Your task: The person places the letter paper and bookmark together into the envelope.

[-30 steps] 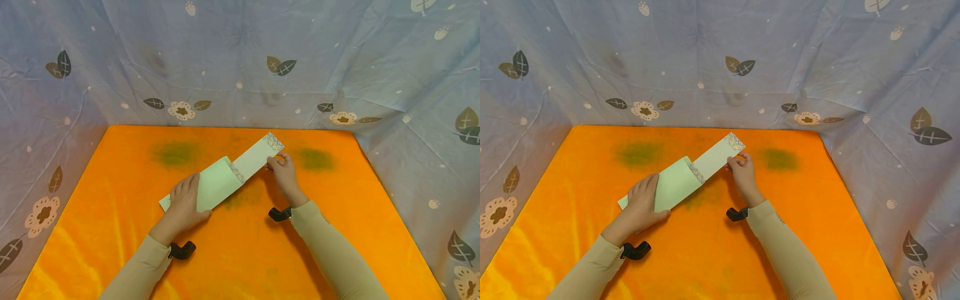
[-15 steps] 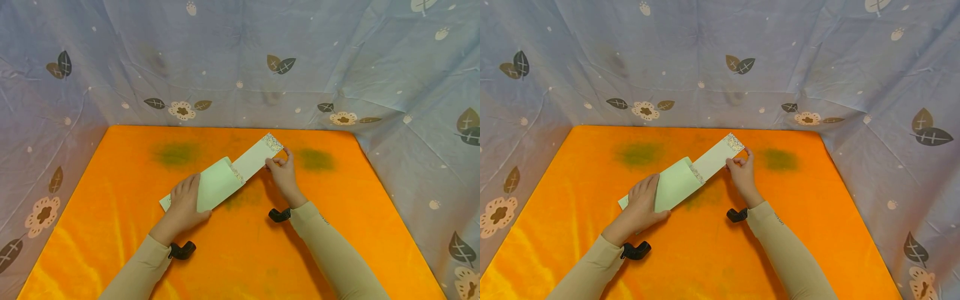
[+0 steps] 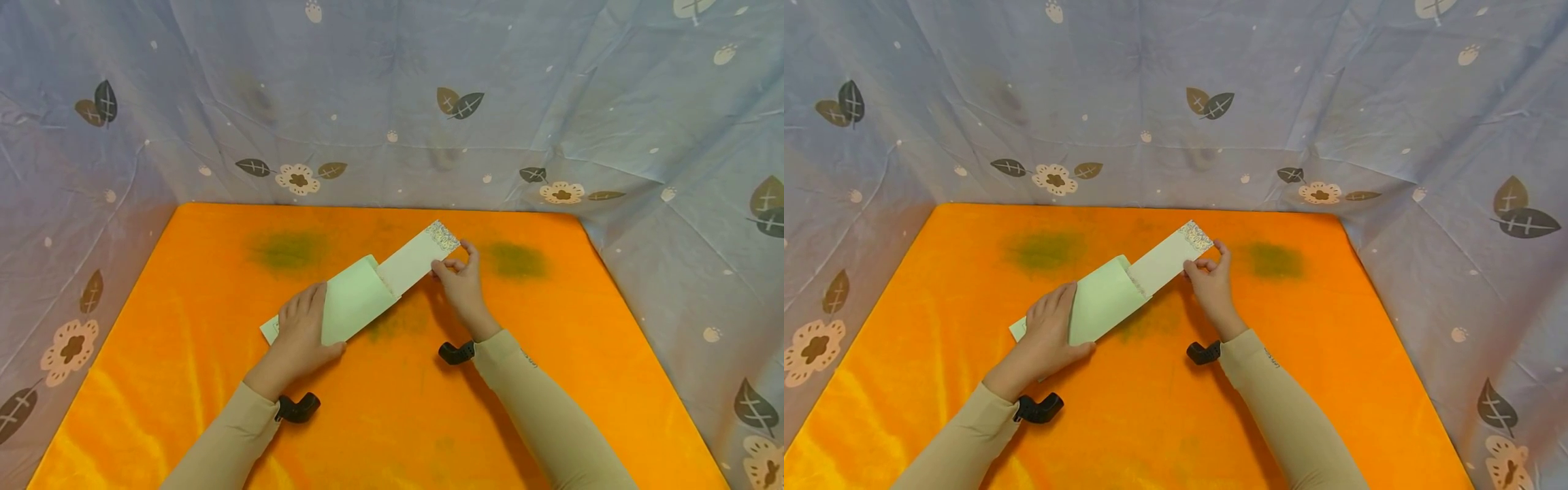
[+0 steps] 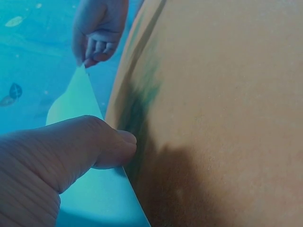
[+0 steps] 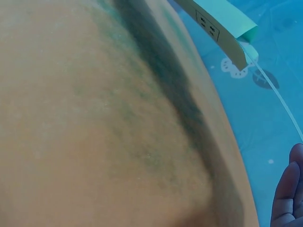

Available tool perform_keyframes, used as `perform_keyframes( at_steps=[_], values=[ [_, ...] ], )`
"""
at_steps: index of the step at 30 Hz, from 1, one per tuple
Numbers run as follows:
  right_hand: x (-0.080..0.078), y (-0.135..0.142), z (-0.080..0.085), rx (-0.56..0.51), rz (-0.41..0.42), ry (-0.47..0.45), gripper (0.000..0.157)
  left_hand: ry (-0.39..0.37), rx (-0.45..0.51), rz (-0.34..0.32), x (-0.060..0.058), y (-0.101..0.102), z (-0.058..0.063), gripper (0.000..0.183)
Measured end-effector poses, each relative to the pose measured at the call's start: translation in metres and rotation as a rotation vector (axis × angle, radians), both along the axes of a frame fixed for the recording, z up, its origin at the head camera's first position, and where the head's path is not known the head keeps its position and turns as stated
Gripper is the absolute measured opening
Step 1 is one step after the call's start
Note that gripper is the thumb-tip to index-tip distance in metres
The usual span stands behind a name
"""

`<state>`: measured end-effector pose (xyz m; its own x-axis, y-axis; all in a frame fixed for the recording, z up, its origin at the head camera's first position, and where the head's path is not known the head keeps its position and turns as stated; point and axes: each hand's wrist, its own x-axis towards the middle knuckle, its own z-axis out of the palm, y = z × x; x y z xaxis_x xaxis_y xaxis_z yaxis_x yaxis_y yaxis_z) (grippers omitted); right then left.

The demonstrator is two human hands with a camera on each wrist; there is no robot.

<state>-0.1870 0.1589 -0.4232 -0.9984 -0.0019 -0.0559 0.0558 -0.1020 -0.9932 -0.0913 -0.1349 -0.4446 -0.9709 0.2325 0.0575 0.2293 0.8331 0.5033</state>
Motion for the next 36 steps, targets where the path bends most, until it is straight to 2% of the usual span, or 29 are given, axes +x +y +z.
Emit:
perform_keyframes(
  at_steps=[8,17,23,30,36],
  values=[
    [0.001,-0.001,0.0,0.014,0.001,0.002,0.066,0.002,-0.006,-0.003,0.0,0.0,0.001,0.108],
    [0.002,-0.002,0.0,0.014,0.016,-0.024,0.062,0.01,-0.005,-0.006,-0.001,0.001,0.0,0.109],
    [0.002,-0.002,-0.002,0.027,0.029,-0.009,0.058,0.014,-0.004,-0.005,-0.001,0.001,0.0,0.108],
    [-0.008,0.002,-0.024,0.04,0.021,0.007,0.06,0.021,0.001,-0.006,-0.001,0.002,0.001,0.108],
    [-0.008,0.0,-0.026,0.047,0.007,0.03,0.057,0.021,0.0,-0.002,-0.001,0.002,0.001,0.109]
  ],
)
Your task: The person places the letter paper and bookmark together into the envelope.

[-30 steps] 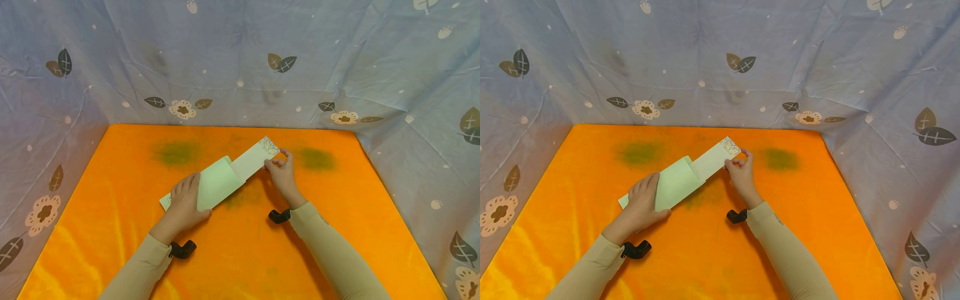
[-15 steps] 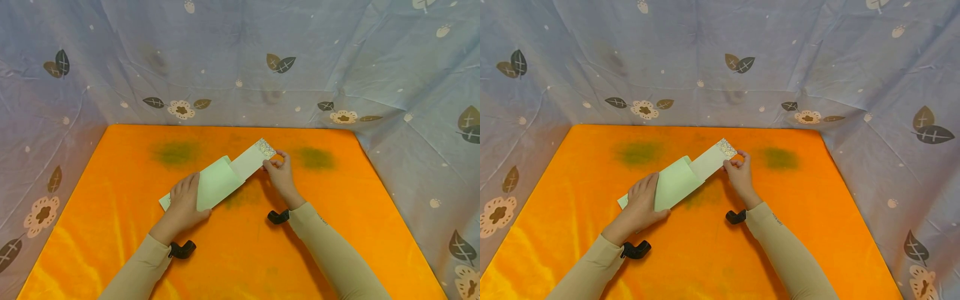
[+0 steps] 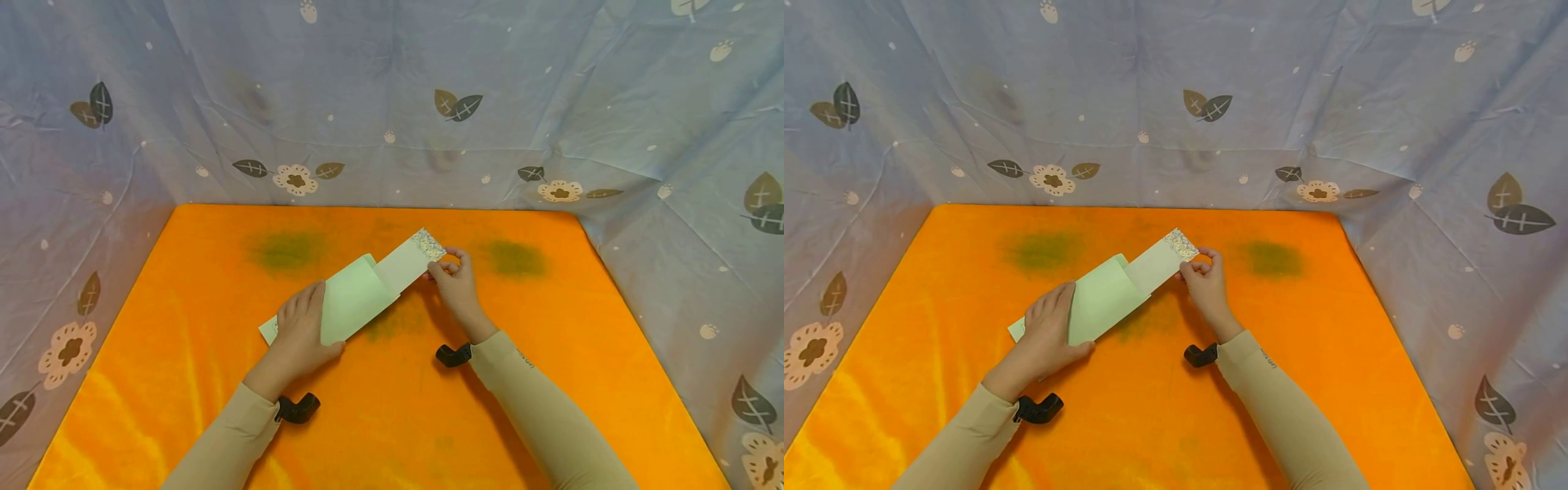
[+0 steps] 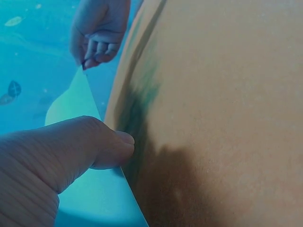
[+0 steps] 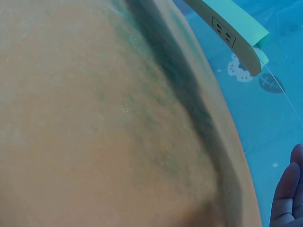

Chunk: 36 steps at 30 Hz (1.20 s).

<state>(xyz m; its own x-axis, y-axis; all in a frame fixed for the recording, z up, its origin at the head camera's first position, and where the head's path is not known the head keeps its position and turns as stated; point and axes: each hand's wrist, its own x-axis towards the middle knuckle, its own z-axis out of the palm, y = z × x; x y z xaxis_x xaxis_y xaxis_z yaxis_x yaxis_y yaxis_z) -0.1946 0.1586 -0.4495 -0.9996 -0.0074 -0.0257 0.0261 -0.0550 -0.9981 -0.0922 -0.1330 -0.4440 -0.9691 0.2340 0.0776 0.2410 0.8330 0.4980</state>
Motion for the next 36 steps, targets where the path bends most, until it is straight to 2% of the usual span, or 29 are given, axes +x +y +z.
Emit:
perform_keyframes(
  at_steps=[8,16,27,36],
  values=[
    [0.001,-0.0018,0.0005,0.006,0.001,0.023,0.053,0.0,0.002,-0.001,0.0005,0.0002,0.0008,0.108],
    [0.0034,-0.0023,-0.0001,0.02,0.015,0.032,0.039,0.004,-0.002,-0.002,0.0006,0.0,0.0009,0.108],
    [0.0015,-0.0011,0.0017,-0.01,0.05,-0.031,0.038,0.008,-0.001,0.001,0.0005,0.0007,0.0016,0.108],
    [0.0032,-0.0041,0.0007,0.03,0.037,-0.02,0.031,0.014,-0.005,-0.001,-0.0005,0.0006,0.0012,0.107]
  ],
)
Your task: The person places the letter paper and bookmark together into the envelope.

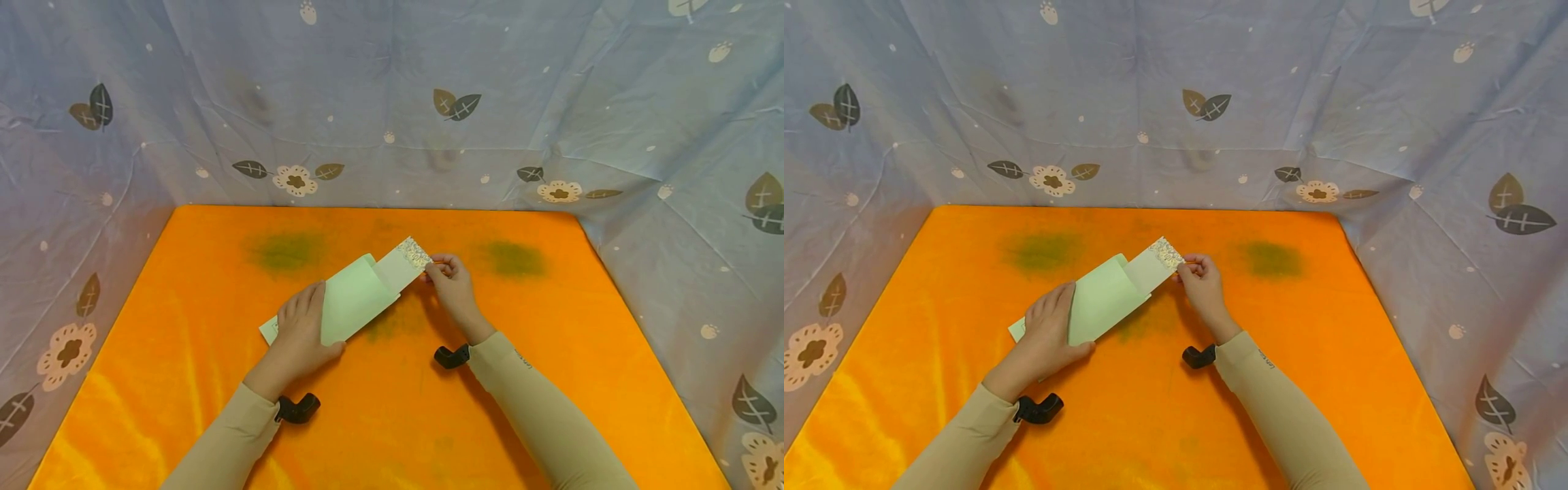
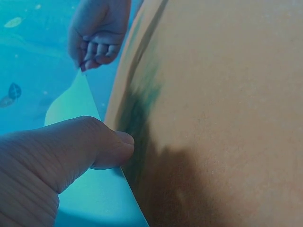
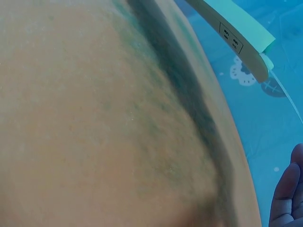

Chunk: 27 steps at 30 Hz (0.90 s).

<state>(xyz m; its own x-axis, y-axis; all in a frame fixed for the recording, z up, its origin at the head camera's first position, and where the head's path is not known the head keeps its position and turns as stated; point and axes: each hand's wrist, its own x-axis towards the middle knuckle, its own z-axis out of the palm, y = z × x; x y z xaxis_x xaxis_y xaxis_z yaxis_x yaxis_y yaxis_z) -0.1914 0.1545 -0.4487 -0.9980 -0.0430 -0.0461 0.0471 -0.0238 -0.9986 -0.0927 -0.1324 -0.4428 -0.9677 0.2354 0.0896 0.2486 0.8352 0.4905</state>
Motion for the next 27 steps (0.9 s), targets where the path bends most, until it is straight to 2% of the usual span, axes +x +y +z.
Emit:
perform_keyframes(
  at_steps=[10,27],
  values=[
    [0.002,-0.005,-0.001,0.03,-0.012,-0.004,0.02,0.013,0.003,-0.006,-0.001,-0.001,0.0,0.106],
    [0.011,-0.015,-0.001,0.048,0.025,-0.015,0.021,0.006,0.007,-0.001,0.0,-0.001,0.0,0.107]
  ],
)
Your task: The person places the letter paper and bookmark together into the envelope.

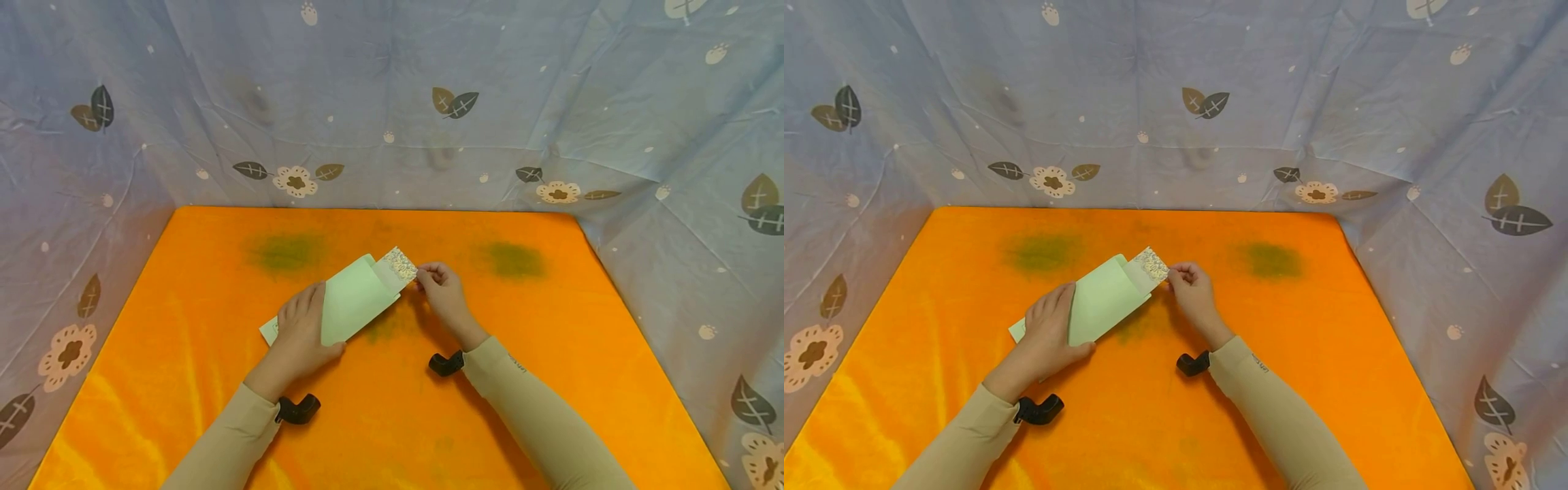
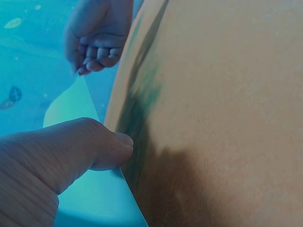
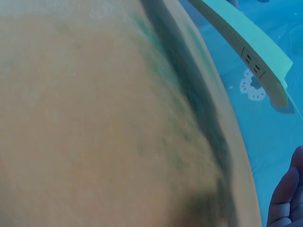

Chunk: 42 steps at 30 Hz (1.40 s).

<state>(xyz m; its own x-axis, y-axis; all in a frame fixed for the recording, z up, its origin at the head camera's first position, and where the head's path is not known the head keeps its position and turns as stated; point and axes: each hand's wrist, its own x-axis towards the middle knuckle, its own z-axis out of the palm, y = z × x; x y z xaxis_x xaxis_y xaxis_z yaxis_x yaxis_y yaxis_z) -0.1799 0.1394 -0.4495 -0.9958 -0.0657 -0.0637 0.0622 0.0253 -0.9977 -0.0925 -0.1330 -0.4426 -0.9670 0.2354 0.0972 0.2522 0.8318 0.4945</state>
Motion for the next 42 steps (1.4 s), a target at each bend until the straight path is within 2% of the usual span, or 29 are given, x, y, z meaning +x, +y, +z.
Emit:
perform_keyframes(
  at_steps=[10,42],
  values=[
    [0.005,-0.006,0.001,0.003,0.038,-0.035,0.026,-0.007,0.002,0.004,0.0,0.001,-0.001,0.108],
    [0.01,-0.012,-0.003,0.102,0.128,0.117,0.02,-0.008,0.001,0.019,0.0,0.002,-0.001,0.108]
  ],
)
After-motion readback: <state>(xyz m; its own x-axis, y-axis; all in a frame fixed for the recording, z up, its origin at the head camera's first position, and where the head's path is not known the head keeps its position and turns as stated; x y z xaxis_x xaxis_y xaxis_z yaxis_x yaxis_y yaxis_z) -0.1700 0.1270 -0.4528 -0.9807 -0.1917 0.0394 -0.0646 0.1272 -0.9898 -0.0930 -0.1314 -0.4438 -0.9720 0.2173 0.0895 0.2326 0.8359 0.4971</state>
